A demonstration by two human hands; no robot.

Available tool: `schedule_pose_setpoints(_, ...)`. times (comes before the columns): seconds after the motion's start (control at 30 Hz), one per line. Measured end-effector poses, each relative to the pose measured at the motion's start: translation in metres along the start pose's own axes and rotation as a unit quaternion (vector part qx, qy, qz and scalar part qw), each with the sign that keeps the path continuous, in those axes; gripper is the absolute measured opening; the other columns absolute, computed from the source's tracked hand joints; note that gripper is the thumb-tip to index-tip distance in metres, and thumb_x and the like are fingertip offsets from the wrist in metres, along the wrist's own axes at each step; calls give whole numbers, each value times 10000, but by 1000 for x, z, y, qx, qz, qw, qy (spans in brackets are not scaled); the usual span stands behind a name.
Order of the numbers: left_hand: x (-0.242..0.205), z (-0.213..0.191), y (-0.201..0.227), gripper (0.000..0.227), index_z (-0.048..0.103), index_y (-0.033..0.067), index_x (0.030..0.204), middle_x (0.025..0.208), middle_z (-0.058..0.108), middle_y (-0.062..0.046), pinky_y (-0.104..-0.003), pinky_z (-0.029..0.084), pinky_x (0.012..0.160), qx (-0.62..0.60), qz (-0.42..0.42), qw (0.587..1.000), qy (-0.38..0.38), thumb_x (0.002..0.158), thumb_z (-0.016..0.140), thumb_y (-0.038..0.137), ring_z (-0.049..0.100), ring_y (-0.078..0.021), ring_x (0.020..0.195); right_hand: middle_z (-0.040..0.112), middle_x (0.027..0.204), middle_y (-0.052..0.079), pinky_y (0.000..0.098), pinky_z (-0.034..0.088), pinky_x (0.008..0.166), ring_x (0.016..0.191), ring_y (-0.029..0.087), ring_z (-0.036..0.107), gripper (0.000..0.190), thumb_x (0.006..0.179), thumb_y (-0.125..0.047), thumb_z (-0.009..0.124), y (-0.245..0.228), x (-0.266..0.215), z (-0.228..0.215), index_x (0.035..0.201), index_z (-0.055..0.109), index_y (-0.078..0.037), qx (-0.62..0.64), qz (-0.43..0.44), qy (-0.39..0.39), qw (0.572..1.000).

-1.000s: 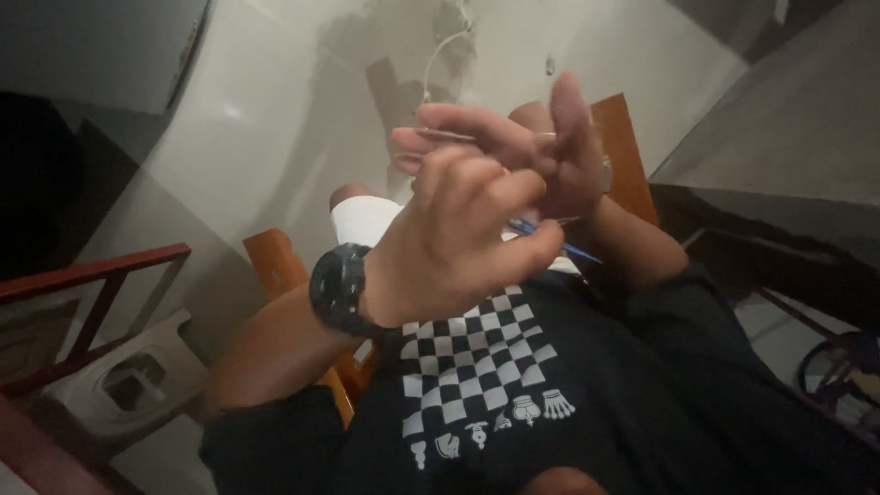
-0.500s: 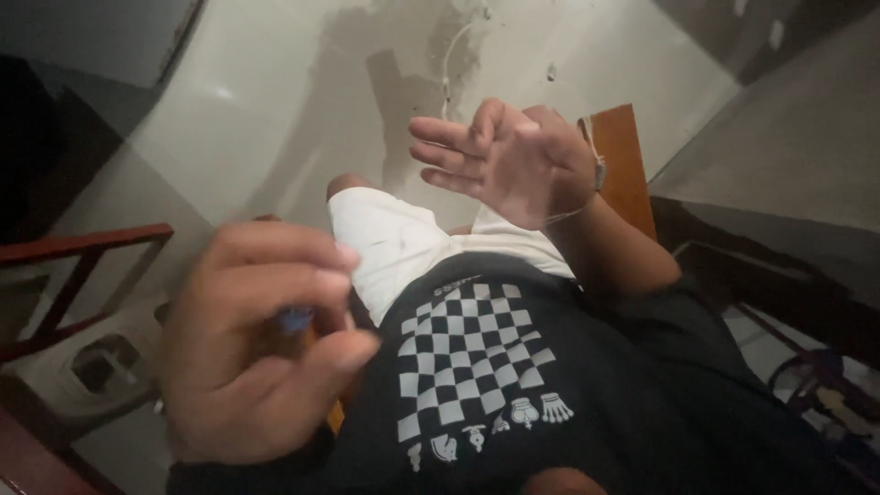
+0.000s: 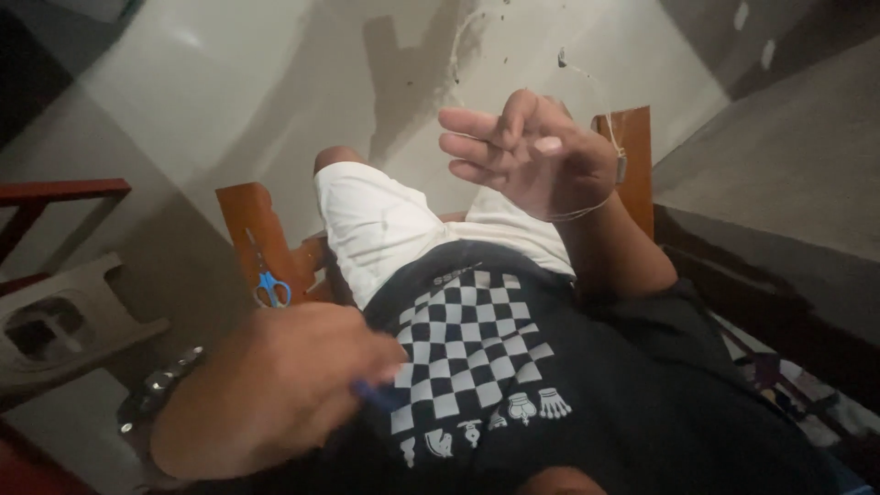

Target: Assembling a fishing rig by cutting line and manipulating components with a tool.

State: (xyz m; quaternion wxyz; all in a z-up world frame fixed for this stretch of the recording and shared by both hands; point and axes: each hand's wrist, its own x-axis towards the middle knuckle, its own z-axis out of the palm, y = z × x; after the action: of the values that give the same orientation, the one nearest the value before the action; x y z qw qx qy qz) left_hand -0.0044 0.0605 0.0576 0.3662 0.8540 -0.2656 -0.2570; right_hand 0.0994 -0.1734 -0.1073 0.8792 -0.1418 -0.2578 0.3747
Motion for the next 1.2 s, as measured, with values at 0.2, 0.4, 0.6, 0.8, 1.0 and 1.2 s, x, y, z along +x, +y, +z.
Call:
schedule_pose_setpoints(0.2, 15, -7, 10, 137, 576, 60, 816, 891, 574, -132, -318, 394, 555, -69, 215, 972, 66, 861, 457, 111, 473, -212, 612, 398, 1371, 157, 374, 355, 1057, 1259, 265, 438, 176, 857, -19, 456, 5, -5, -11, 990, 552, -83, -3, -2, 16, 1000)
schedule_pose_setpoints(0.4, 20, -2, 2, 112, 616, 98, 813, 1041, 591, -131, -279, 451, 705, -111, 327, 934, 95, 860, 529, 151, 574, -201, 750, 395, 1397, 113, 322, 359, 978, 1121, 166, 470, 240, 838, -7, 449, 7, -2, -21, 1031, 545, -115, -22, -26, -38, 999)
schedule_pose_setpoints(0.6, 34, 13, 1, 100, 612, 69, 858, 1049, 596, -116, -313, 530, 785, -123, 394, 907, 82, 865, 597, 167, 564, -283, 903, 293, 1418, 202, 366, 338, 1116, 1304, 247, 388, 294, 868, 88, 403, 11, -2, -23, 1129, 481, -23, 0, -49, -87, 995)
schedule_pose_setpoints(0.8, 44, 43, -7, 120, 579, 41, 947, 1050, 602, -117, -420, 487, 843, -216, 400, 889, 47, 911, 504, 127, 616, -341, 1009, 202, 1417, 250, 382, 317, 1109, 1298, 270, 350, 140, 851, 93, 472, 16, -7, -40, 965, 498, 16, -14, -40, -72, 997)
schedule_pose_setpoints(1.0, 57, 50, -2, 105, 564, -28, 934, 1017, 575, -157, -465, 517, 914, -291, 426, 857, 5, 884, 542, 61, 593, -387, 1016, 211, 1431, 221, 342, 333, 1105, 1311, 248, 348, 194, 847, 65, 509, 12, 0, -39, 1035, 529, 19, -42, -35, -97, 994)
schedule_pose_setpoints(1.2, 67, 57, 2, 145, 553, -45, 954, 1008, 569, -180, -470, 520, 948, -340, 427, 838, -8, 913, 466, 62, 599, -359, 974, 221, 1402, 269, 354, 363, 1084, 1272, 287, 385, 168, 810, 75, 551, 13, -2, -43, 976, 565, 60, -54, -38, -55, 996)
